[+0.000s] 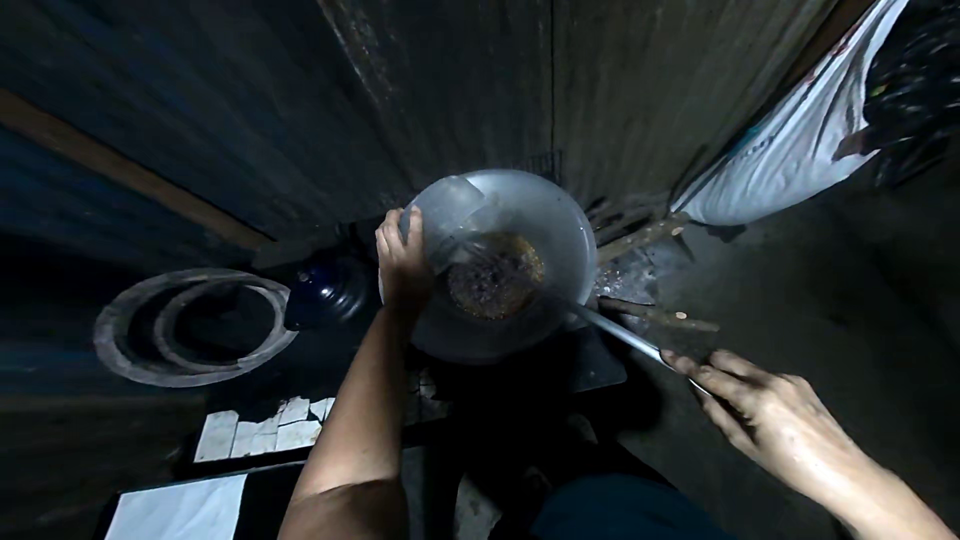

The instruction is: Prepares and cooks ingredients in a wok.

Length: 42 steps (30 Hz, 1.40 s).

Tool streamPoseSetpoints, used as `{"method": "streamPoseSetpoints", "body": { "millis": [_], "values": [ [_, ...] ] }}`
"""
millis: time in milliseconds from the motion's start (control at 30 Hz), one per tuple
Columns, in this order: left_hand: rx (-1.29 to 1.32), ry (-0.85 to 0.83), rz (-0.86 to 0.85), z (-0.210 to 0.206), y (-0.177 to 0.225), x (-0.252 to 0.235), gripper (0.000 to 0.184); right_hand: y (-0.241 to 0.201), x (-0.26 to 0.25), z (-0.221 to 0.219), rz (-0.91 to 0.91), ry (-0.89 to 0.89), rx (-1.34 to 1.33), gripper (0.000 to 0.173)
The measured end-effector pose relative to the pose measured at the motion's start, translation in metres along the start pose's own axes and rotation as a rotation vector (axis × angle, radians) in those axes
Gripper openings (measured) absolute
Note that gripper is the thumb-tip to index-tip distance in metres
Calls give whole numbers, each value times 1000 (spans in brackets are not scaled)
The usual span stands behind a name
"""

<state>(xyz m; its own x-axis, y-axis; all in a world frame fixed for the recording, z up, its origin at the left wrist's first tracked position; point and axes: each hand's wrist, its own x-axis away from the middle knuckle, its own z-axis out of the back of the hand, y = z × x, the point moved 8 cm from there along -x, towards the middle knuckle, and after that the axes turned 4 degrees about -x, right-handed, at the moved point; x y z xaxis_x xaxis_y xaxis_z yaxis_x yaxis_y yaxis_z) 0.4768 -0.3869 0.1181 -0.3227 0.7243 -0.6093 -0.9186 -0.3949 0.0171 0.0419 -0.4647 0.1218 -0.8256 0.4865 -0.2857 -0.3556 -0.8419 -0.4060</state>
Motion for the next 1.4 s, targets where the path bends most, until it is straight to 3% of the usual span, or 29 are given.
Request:
{"method": "streamPoseSetpoints", "body": {
  "millis": [200,300,467,633,767,933,1067,1400],
  "values": [
    [51,68,2,4,4,-2,56,10,-1,-15,-28,-57,-69,45],
    [91,76,94,4,-8,2,58,23,0,-14,-91,-52,-197,44],
    [233,96,283,15,-17,-4,59,46,10,-69,-312,-229,-566,41],
    [236,149,314,20,-19,-3,54,47,11,-64,-266,-91,-591,42],
    [262,119,285,18,-12,-7,57,52,14,-83,-336,-175,-740,40],
    [273,128,280,19,-11,-3,60,55,15,-79,-345,-94,-751,42],
    [248,101,218,20,-5,-4,59,56,18,-86,-339,-174,-764,40],
    [188,77,78,26,6,-6,63,50,8,-38,-64,-102,-256,44]
  ]
}}
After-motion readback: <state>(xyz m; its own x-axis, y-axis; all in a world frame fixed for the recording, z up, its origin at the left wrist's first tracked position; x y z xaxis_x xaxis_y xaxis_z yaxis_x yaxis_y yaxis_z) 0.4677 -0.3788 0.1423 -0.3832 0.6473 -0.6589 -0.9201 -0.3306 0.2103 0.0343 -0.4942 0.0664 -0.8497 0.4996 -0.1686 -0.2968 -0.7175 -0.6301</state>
